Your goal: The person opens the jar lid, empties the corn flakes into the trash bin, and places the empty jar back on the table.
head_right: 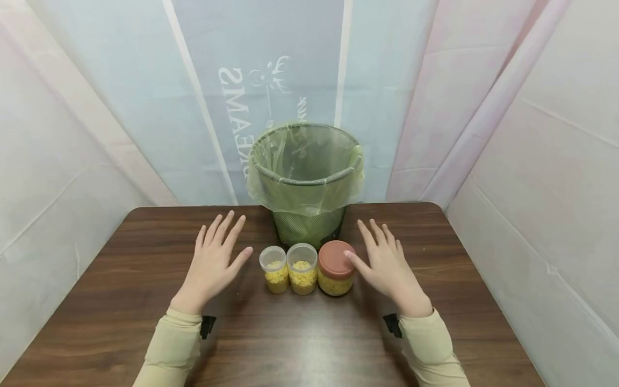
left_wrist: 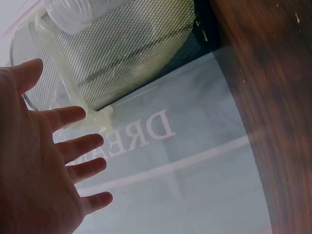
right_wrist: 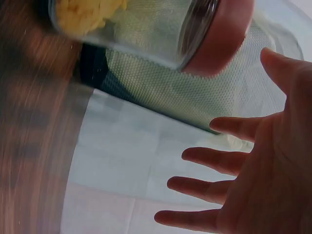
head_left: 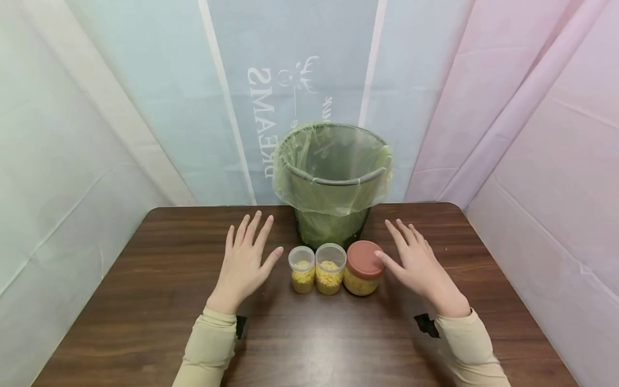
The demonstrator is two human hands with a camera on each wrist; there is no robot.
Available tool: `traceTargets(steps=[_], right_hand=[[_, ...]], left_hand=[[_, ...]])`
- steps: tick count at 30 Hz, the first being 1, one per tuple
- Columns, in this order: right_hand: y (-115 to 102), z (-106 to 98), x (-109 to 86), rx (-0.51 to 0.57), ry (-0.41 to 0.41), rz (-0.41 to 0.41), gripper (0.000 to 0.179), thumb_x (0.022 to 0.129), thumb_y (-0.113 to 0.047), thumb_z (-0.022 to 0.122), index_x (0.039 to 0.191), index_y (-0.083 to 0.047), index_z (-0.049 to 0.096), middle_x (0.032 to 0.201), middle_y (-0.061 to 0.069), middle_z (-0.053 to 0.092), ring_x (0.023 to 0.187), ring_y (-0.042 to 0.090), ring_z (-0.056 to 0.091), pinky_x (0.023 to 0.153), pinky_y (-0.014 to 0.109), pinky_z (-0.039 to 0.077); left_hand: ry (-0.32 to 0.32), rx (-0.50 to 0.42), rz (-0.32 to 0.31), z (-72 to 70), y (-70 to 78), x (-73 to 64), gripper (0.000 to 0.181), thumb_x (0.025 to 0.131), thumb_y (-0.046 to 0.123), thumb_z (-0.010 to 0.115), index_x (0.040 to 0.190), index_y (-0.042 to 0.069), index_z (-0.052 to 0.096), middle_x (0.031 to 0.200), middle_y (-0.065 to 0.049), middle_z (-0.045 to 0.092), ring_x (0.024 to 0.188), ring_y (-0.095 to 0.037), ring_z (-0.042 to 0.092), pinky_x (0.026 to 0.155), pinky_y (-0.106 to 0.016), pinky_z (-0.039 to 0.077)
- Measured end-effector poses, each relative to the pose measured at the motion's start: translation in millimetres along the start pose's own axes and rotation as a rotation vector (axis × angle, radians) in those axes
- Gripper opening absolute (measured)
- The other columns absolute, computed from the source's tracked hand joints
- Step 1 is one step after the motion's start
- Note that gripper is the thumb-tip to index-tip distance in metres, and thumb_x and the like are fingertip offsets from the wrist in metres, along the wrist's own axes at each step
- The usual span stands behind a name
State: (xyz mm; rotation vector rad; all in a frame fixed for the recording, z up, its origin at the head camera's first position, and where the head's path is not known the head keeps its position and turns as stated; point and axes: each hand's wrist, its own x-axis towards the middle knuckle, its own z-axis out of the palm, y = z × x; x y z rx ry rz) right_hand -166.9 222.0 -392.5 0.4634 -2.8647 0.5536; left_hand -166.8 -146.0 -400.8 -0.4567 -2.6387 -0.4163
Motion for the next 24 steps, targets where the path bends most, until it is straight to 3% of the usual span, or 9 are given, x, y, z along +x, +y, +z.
traceTargets(steps=[7,14,19,24], right_hand=[[-11.1,7.5,-2.8,0.005,0.020,-0.105,0.075,0.090,-0.049,0.057,0.148,-0.009,0.030,0.150,0.022,0.031,0.134,0.048,0.028,0.104,0.063,0.028],[-17.4,12.3,-4.1,0.018,0.017,-0.181,0.089,0.079,-0.058,0.067,0.147,-0.011,0.034,0.141,0.015,0.045,0.125,0.034,0.045,0.096,0.052,0.044],[-21.8,21.4,-0.5,0.007,0.021,-0.187,0.093,0.074,-0.059,0.071,0.146,-0.012,0.035,0.129,0.012,0.052,0.107,0.029,0.059,0.080,0.048,0.052],[-25.0,27.3,2.0,0.028,0.036,-0.177,0.092,0.072,-0.055,0.075,0.143,-0.007,0.039,0.126,0.012,0.052,0.092,0.028,0.064,0.076,0.046,0.053]], left_hand=[[-0.015,0.007,0.047,4.2,13.0,-0.7,0.065,0.094,0.052,0.044,0.151,0.025,0.025,0.156,-0.008,0.025,0.145,-0.030,0.017,0.114,-0.058,0.011],[-0.004,-0.015,0.133,4.9,26.1,1.0,0.064,0.094,0.050,0.045,0.149,0.021,0.031,0.153,-0.009,0.031,0.142,-0.031,0.023,0.113,-0.057,0.016],[-0.021,-0.038,0.170,3.0,30.8,1.0,0.061,0.095,0.049,0.044,0.148,0.021,0.032,0.155,-0.004,0.029,0.144,-0.027,0.021,0.115,-0.053,0.015],[-0.004,-0.058,0.203,2.8,32.7,0.2,0.059,0.096,0.049,0.042,0.147,0.021,0.034,0.154,-0.003,0.030,0.144,-0.025,0.021,0.114,-0.053,0.017]])
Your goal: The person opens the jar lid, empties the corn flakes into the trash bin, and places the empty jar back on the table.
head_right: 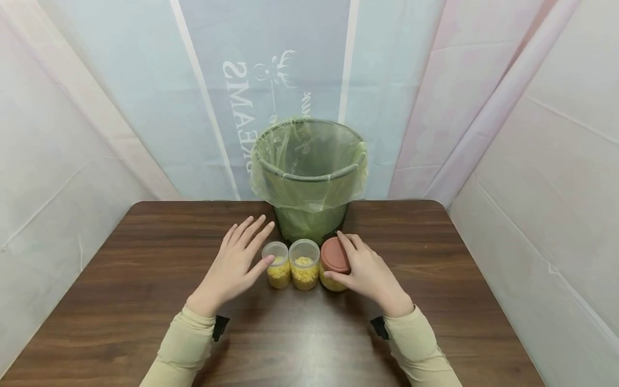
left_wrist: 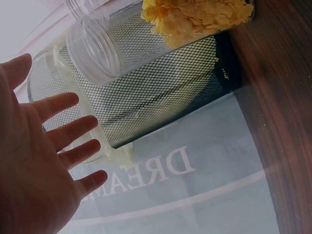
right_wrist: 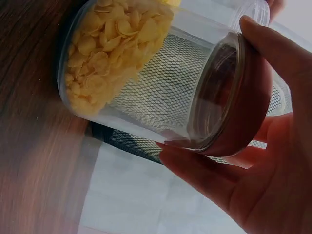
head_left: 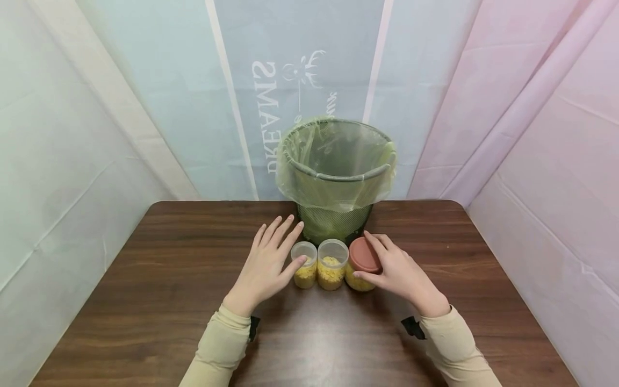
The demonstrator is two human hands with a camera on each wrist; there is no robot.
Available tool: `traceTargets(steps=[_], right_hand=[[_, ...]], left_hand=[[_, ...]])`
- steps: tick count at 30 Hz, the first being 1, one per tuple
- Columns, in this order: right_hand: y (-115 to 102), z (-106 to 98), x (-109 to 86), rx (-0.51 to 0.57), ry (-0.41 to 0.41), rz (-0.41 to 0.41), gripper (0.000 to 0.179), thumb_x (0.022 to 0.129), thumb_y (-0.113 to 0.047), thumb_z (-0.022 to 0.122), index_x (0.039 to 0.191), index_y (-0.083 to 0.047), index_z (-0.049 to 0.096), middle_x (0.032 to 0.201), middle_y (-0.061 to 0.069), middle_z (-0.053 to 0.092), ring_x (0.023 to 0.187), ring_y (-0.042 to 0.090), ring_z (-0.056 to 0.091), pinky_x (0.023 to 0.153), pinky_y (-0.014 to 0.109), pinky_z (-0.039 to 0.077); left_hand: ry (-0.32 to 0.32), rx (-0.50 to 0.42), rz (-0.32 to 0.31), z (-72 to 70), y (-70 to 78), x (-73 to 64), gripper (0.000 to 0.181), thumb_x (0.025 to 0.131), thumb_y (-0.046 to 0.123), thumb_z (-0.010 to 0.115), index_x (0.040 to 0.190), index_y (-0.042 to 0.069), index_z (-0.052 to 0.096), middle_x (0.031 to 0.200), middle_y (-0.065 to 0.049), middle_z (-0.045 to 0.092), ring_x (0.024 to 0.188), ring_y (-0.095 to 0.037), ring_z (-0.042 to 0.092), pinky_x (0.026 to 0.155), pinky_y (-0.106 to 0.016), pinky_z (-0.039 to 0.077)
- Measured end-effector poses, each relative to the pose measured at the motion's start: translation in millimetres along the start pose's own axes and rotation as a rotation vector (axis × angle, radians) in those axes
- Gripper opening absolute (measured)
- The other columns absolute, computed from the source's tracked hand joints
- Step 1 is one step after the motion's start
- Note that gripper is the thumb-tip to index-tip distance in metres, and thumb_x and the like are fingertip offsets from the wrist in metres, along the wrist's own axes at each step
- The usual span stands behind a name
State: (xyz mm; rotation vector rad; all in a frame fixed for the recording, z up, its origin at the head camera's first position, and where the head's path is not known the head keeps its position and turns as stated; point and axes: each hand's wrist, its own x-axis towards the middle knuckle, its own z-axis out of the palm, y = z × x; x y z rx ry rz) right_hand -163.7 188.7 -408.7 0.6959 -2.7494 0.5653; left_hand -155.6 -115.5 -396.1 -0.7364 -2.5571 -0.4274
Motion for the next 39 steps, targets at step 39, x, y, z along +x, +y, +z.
traceTargets(steps=[39], right_hand=[[-1.4,-17.2,-1.1,0.021,0.285,0.032,0.081,0.053,-0.038,0.083,0.122,-0.006,0.055,0.105,0.012,0.060,0.074,0.027,0.064,0.060,0.043,0.053]], left_hand=[[0.080,-0.061,0.146,-5.1,18.4,10.7,0.052,0.091,0.042,0.056,0.132,0.009,0.054,0.140,-0.009,0.049,0.134,-0.027,0.039,0.112,-0.044,0.029]])
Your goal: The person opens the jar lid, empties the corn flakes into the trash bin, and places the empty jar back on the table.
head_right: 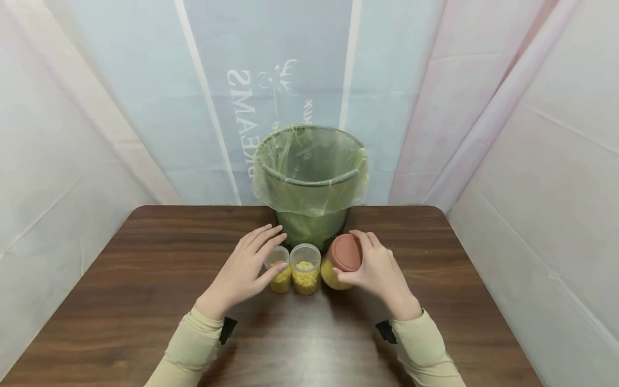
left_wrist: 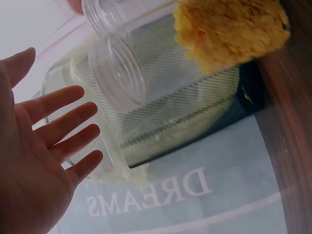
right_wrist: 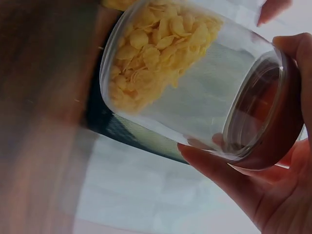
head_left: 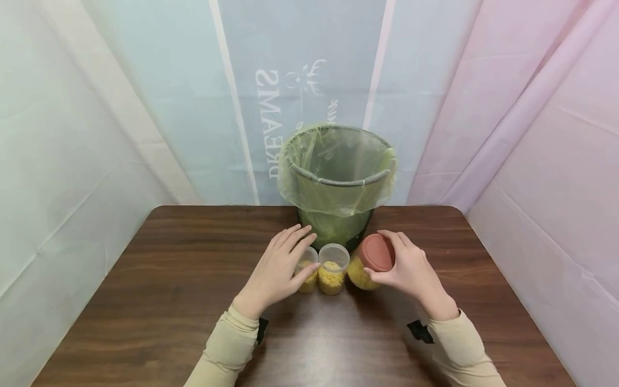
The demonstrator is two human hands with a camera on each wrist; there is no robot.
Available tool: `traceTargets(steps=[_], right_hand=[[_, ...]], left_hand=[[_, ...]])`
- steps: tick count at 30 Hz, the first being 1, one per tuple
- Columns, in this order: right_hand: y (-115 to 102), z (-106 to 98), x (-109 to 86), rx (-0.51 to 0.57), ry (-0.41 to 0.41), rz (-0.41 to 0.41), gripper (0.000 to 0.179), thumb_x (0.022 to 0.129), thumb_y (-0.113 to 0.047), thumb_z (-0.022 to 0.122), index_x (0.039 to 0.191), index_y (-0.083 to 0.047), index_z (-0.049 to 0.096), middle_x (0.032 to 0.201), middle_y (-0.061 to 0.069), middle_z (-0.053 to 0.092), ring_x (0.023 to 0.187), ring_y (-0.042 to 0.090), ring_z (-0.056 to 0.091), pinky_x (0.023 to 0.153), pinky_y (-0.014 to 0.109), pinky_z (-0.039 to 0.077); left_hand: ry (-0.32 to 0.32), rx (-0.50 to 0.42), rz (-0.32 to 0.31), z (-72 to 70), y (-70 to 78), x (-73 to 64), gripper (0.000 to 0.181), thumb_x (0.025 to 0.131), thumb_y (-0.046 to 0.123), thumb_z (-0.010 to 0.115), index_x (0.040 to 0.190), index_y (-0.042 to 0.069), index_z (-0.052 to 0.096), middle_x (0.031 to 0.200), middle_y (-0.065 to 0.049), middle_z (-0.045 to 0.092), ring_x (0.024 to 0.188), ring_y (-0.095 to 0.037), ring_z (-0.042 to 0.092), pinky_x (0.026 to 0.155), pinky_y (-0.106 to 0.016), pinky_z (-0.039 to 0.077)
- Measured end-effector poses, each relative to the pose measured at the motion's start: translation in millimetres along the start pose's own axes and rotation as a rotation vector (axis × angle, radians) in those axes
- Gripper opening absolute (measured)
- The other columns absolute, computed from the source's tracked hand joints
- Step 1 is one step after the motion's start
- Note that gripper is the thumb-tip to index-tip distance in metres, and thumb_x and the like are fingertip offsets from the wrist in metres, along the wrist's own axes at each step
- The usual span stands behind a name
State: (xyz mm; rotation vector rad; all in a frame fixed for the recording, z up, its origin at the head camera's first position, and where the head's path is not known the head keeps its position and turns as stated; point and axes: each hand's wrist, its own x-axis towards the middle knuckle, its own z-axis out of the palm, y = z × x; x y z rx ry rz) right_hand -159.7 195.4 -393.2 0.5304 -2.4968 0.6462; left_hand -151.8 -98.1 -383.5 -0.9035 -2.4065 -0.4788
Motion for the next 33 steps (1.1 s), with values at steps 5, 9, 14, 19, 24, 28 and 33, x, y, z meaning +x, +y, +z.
traceTargets(steps=[5,9,14,19,24,28,33], right_hand=[[-3.7,-19.3,2.6,0.006,0.019,0.023,0.082,0.053,-0.037,0.083,0.124,-0.009,0.054,0.108,0.009,0.060,0.082,0.026,0.063,0.063,0.042,0.053],[-6.8,-32.4,3.4,0.015,0.033,0.024,0.083,0.053,-0.036,0.084,0.126,-0.011,0.054,0.108,0.007,0.060,0.085,0.024,0.062,0.064,0.041,0.052],[-11.8,-45.5,4.7,0.037,0.057,-0.001,0.085,0.051,-0.034,0.087,0.127,-0.013,0.054,0.108,0.003,0.061,0.086,0.018,0.060,0.063,0.038,0.052],[-19.2,-55.6,7.3,0.061,0.077,-0.056,0.087,0.049,-0.032,0.088,0.128,-0.013,0.055,0.107,-0.001,0.061,0.086,0.012,0.058,0.062,0.033,0.052],[-26.4,-62.4,10.7,0.089,0.075,-0.066,0.087,0.048,-0.032,0.088,0.128,-0.015,0.056,0.107,-0.004,0.061,0.088,0.008,0.056,0.067,0.019,0.048],[-30.1,-65.0,13.5,0.134,0.078,-0.066,0.087,0.048,-0.030,0.088,0.128,-0.016,0.056,0.109,-0.006,0.061,0.090,0.006,0.055,0.070,0.013,0.043],[-32.9,-63.8,15.6,0.189,0.107,-0.086,0.088,0.046,-0.025,0.089,0.128,-0.014,0.057,0.108,-0.005,0.062,0.088,0.005,0.054,0.069,0.011,0.043]], left_hand=[[0.038,-0.058,0.043,2.9,5.8,6.2,0.052,0.090,0.042,0.058,0.131,0.009,0.054,0.137,-0.011,0.051,0.129,-0.029,0.044,0.107,-0.045,0.035],[0.043,-0.086,0.057,4.6,9.1,8.3,0.053,0.091,0.045,0.057,0.133,0.012,0.053,0.138,-0.010,0.049,0.128,-0.028,0.044,0.106,-0.045,0.036],[0.031,-0.093,0.080,5.8,10.9,10.8,0.058,0.090,0.051,0.055,0.135,0.015,0.051,0.139,-0.008,0.047,0.129,-0.024,0.042,0.108,-0.041,0.035],[0.039,-0.117,0.102,5.2,12.7,14.6,0.063,0.088,0.053,0.058,0.137,0.015,0.049,0.139,-0.008,0.047,0.129,-0.023,0.042,0.107,-0.040,0.035],[0.043,-0.138,0.117,3.9,14.8,18.0,0.063,0.087,0.053,0.059,0.136,0.013,0.049,0.138,-0.009,0.048,0.128,-0.023,0.043,0.105,-0.040,0.037],[0.045,-0.157,0.117,4.0,16.4,19.1,0.064,0.087,0.052,0.060,0.137,0.014,0.048,0.139,-0.007,0.048,0.128,-0.022,0.043,0.105,-0.040,0.037],[0.052,-0.186,0.125,5.5,18.1,19.9,0.068,0.086,0.050,0.062,0.140,0.013,0.044,0.139,-0.004,0.048,0.129,-0.020,0.044,0.108,-0.037,0.035]])
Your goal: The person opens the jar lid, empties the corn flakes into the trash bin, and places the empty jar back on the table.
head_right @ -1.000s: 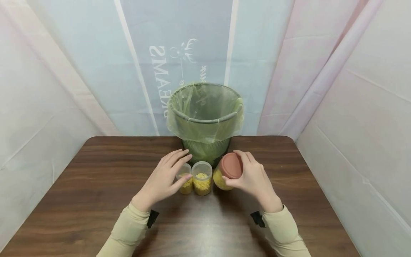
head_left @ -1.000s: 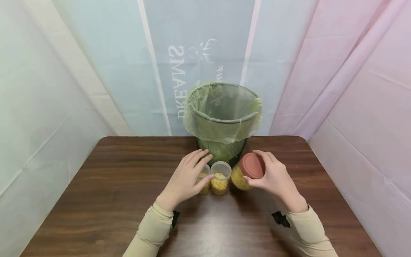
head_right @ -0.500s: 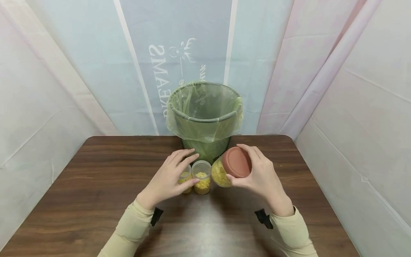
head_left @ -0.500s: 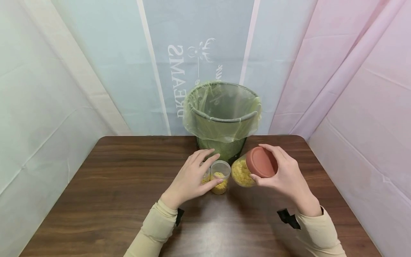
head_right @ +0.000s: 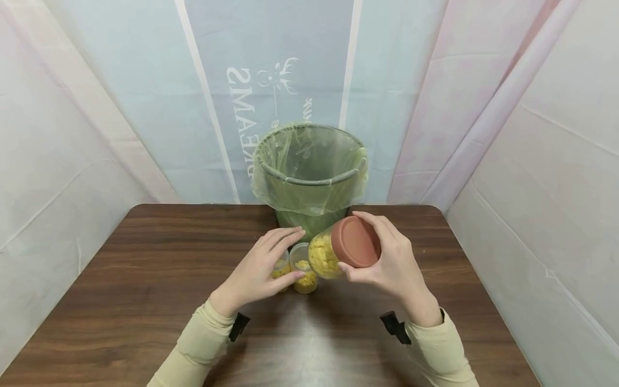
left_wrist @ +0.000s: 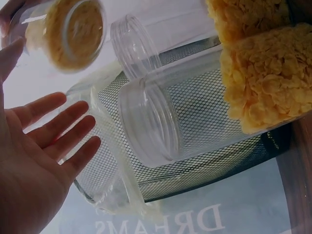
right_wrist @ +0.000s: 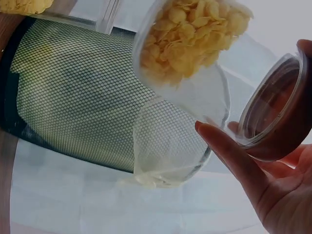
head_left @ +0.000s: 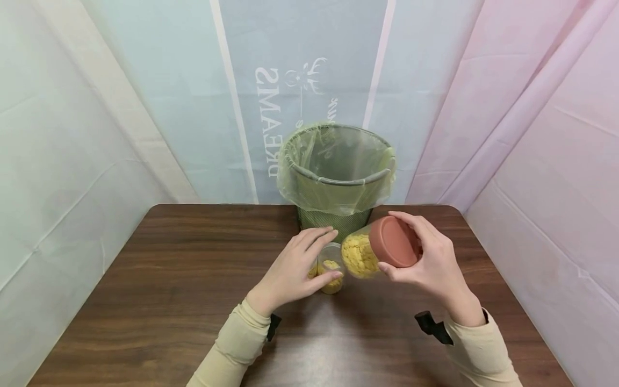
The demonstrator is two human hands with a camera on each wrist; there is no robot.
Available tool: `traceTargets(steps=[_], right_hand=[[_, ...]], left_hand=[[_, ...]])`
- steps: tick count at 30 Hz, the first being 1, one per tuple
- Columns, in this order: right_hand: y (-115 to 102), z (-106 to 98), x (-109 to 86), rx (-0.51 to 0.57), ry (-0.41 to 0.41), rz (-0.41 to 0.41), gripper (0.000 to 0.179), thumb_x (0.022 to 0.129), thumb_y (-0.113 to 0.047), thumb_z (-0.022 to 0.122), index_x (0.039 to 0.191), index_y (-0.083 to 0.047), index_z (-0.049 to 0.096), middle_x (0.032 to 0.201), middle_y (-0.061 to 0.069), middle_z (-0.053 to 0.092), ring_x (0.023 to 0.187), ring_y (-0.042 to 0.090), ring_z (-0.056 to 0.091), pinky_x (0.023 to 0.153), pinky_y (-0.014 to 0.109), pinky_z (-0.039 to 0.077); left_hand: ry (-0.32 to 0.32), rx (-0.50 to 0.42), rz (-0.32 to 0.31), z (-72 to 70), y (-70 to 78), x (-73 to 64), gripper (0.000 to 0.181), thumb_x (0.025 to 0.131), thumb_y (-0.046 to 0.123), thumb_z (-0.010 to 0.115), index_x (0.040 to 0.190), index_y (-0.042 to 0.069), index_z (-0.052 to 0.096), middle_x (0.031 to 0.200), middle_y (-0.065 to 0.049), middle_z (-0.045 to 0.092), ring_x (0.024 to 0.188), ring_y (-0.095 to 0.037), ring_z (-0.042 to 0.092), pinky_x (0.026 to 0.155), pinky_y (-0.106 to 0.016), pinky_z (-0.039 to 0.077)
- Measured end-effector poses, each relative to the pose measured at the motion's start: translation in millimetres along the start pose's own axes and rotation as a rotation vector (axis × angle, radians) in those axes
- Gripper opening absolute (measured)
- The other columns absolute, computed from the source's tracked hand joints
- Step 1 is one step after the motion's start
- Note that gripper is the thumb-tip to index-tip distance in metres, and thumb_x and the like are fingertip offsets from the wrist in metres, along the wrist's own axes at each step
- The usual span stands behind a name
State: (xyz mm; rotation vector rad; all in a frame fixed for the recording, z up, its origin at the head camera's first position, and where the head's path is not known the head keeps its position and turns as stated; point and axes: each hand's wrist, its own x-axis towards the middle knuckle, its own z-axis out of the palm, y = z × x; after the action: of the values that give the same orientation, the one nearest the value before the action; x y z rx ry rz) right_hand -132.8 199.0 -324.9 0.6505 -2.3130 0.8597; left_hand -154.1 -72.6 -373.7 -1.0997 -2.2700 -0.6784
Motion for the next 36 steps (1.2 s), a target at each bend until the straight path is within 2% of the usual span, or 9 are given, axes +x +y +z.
traceTargets(steps=[6,12,16,20,27,36], right_hand=[[-5.0,5.9,-0.1,0.113,0.039,0.033,0.088,0.047,-0.016,0.090,0.129,-0.014,0.057,0.106,-0.003,0.063,0.085,0.004,0.057,0.066,0.010,0.045],[-13.2,9.6,0.4,0.226,0.067,0.102,0.085,0.051,-0.006,0.089,0.130,-0.018,0.057,0.107,0.000,0.064,0.085,0.004,0.061,0.066,0.011,0.048],[-17.3,11.0,2.7,0.290,0.045,0.140,0.083,0.055,-0.003,0.087,0.130,-0.021,0.056,0.112,0.000,0.064,0.089,0.005,0.063,0.067,0.012,0.050],[-18.7,14.2,4.2,0.336,0.015,0.130,0.081,0.057,-0.001,0.085,0.131,-0.018,0.055,0.115,0.001,0.063,0.091,0.005,0.063,0.067,0.014,0.051],[-22.0,20.6,2.8,0.413,-0.048,0.127,0.079,0.060,0.000,0.082,0.132,-0.016,0.054,0.115,-0.001,0.062,0.093,0.006,0.064,0.067,0.018,0.053],[-22.0,30.1,0.9,0.460,-0.091,0.129,0.078,0.062,-0.001,0.081,0.133,-0.016,0.052,0.115,0.002,0.062,0.095,0.006,0.064,0.067,0.020,0.054]], left_hand=[[0.011,-0.026,0.002,-0.2,2.8,-1.3,0.077,0.085,0.052,0.063,0.144,0.011,0.037,0.141,-0.004,0.047,0.131,-0.019,0.043,0.111,-0.034,0.032],[-0.005,-0.098,-0.025,-3.3,6.5,-3.3,0.083,0.083,0.052,0.066,0.147,0.014,0.030,0.143,-0.003,0.045,0.132,-0.016,0.041,0.111,-0.031,0.032],[-0.003,-0.125,-0.037,-5.5,8.3,-4.6,0.087,0.082,0.053,0.066,0.149,0.014,0.027,0.144,-0.001,0.044,0.131,-0.014,0.041,0.111,-0.029,0.032],[0.005,-0.127,-0.042,-7.4,10.1,-5.7,0.091,0.080,0.055,0.067,0.149,0.013,0.026,0.145,0.001,0.043,0.130,-0.015,0.042,0.110,-0.030,0.034],[-0.009,-0.154,-0.088,-7.5,14.4,-6.7,0.099,0.073,0.059,0.072,0.149,0.016,0.024,0.141,0.001,0.045,0.129,-0.012,0.042,0.107,-0.029,0.037],[-0.005,-0.290,-0.133,-3.5,17.2,-7.0,0.102,0.066,0.051,0.081,0.145,0.014,0.028,0.133,0.001,0.047,0.121,-0.009,0.046,0.103,-0.026,0.042]])
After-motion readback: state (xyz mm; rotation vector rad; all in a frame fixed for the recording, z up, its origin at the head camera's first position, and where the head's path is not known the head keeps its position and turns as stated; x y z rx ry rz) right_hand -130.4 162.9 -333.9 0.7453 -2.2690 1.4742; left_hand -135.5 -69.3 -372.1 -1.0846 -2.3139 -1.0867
